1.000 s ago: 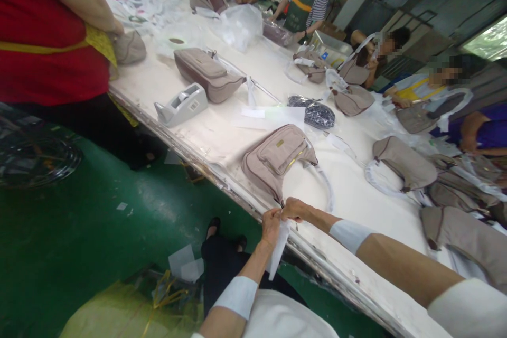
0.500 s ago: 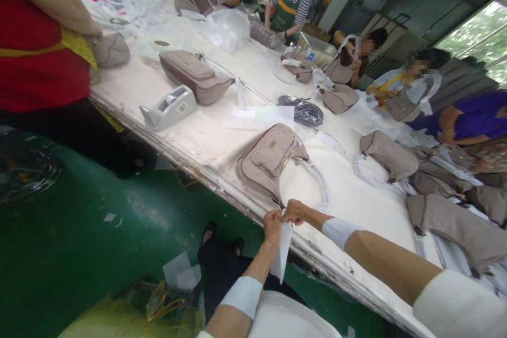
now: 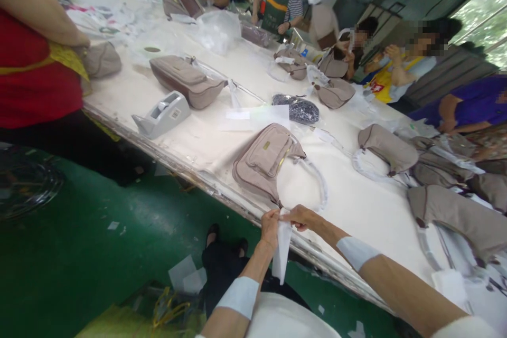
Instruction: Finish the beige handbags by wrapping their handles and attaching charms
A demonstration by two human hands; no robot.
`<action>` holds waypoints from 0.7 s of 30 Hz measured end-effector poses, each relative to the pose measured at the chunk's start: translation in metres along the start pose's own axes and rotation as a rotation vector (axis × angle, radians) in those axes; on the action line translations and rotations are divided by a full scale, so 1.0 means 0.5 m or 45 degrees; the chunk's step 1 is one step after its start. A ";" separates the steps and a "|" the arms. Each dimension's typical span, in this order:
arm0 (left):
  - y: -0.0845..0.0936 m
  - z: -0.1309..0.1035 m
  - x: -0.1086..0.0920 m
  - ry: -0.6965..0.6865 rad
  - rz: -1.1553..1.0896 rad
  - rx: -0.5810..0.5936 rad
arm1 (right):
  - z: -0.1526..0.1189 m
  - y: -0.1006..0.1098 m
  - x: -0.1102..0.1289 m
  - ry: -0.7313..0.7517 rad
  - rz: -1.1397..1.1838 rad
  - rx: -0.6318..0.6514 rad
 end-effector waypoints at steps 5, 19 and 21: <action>0.005 0.005 -0.011 0.051 0.037 -0.032 | -0.017 -0.031 -0.035 0.189 0.466 0.058; 0.020 -0.006 -0.032 0.085 0.207 -0.128 | 0.010 -0.135 -0.106 0.397 1.436 0.139; 0.024 -0.006 -0.036 0.095 0.227 -0.152 | 0.020 -0.148 -0.105 0.394 1.488 0.157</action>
Point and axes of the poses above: each hand's wrist, its own z-axis towards the middle knuckle, its own y-axis out of the back of the hand, x = y × z, the point moved 3 cm from there along z, towards the middle knuckle, and after that the axes turned 7 degrees about y, right-handed, at the moved point
